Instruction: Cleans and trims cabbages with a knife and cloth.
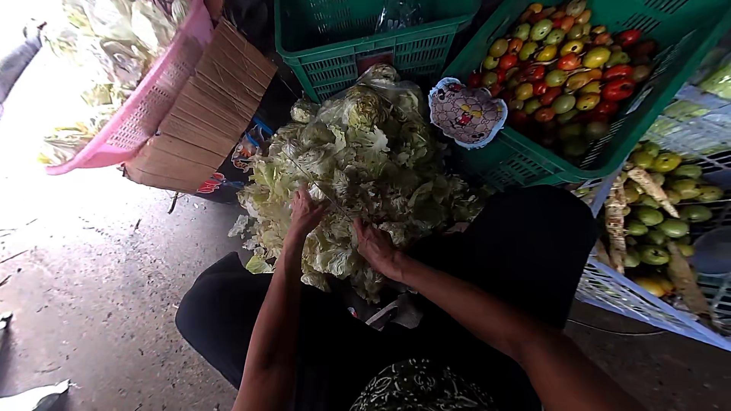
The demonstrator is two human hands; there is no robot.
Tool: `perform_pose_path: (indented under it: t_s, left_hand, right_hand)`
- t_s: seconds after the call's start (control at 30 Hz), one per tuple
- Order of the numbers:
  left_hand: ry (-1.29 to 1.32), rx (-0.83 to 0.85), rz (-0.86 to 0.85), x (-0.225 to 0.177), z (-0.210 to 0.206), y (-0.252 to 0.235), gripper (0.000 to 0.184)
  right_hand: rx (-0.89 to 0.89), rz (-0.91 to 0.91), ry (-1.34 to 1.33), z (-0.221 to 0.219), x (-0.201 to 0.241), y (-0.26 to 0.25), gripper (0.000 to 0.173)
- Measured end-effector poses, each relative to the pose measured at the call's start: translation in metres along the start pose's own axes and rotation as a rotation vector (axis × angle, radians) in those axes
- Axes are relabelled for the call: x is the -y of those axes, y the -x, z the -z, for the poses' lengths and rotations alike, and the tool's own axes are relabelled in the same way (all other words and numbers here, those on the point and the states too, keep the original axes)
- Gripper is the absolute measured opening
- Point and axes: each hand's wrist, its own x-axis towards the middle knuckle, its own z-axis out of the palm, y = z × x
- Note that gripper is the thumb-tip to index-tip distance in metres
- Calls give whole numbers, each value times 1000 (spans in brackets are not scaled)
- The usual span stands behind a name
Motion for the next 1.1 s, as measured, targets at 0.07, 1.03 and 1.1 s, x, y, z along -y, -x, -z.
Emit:
perform_pose_path:
  t_s: [0.07, 1.03, 1.1]
  left_hand:
    - [-1, 6, 2, 3, -1, -4, 84]
    - [92, -85, 27, 16, -22, -12, 76]
    - [142, -95, 41, 19, -17, -18, 76]
  right_hand:
    - [-2, 7, 2, -2, -2, -7, 47]
    - [-40, 8, -16, -8, -7, -86, 48]
    - [-49, -13, 21, -6, -12, -70, 50]
